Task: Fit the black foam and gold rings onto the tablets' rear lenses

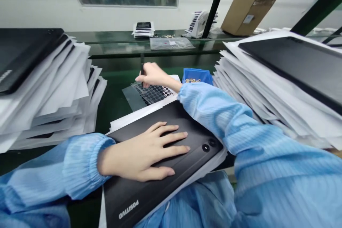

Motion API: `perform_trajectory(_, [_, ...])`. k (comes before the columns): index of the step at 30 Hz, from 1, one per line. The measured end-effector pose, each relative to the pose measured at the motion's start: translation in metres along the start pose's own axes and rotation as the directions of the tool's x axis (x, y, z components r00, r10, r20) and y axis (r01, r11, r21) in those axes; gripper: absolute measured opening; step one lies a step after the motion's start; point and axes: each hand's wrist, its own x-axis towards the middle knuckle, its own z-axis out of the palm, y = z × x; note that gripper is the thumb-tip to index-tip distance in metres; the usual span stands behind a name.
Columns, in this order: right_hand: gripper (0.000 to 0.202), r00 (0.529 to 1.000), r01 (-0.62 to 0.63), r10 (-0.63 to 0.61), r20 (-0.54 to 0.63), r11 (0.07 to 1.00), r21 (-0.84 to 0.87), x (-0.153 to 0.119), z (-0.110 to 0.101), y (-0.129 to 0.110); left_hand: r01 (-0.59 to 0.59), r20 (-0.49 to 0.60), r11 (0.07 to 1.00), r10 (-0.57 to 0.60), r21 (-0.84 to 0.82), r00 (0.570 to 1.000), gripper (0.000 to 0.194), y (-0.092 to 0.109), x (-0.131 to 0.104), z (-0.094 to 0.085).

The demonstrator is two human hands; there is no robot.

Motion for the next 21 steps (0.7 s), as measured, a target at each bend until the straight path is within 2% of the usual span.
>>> perform_trajectory(2, [0.015,0.984,-0.035,0.023,-0.174,0.997,-0.065,-0.015,-0.034,0.011,0.005,-0.005,1.000,-0.005,0.006,1.000,0.050,0.000,0.000,0.000])
perform_trajectory(3, [0.016,0.958,-0.090,0.052,-0.281,0.988,-0.124,-0.024,-0.051,0.019,0.009,-0.002,1.000,-0.009,0.010,1.000,0.050,0.001,0.000,-0.001])
perform_trajectory(5, [0.017,0.868,-0.257,0.123,-0.481,0.941,-0.222,-0.045,-0.078,0.039,0.016,0.009,1.000,-0.017,0.021,1.000,0.049,0.002,0.000,-0.002])
perform_trajectory(6, [0.017,0.814,-0.359,0.172,-0.555,0.900,-0.247,-0.055,-0.085,0.050,0.020,0.017,0.999,-0.021,0.026,1.000,0.049,0.003,0.000,-0.003])
perform_trajectory(8, [0.017,0.727,-0.535,0.287,-0.624,0.806,-0.253,-0.071,-0.087,0.073,0.031,0.033,0.999,-0.032,0.036,0.999,0.048,0.005,0.000,-0.004])
perform_trajectory(10, [0.016,0.684,-0.624,0.376,-0.626,0.745,-0.235,-0.078,-0.078,0.093,0.047,0.049,0.998,-0.049,0.047,0.998,0.047,0.007,0.001,-0.004])
perform_trajectory(15, [0.017,0.681,-0.632,0.408,-0.609,0.747,-0.206,-0.074,-0.053,0.119,0.048,0.056,0.996,-0.052,0.071,0.997,0.047,0.007,0.003,-0.005])
perform_trajectory(21, [0.016,0.718,-0.595,0.371,-0.589,0.767,-0.242,-0.072,-0.062,0.118,0.046,0.048,0.997,-0.050,0.069,0.998,0.046,0.009,0.002,-0.003])
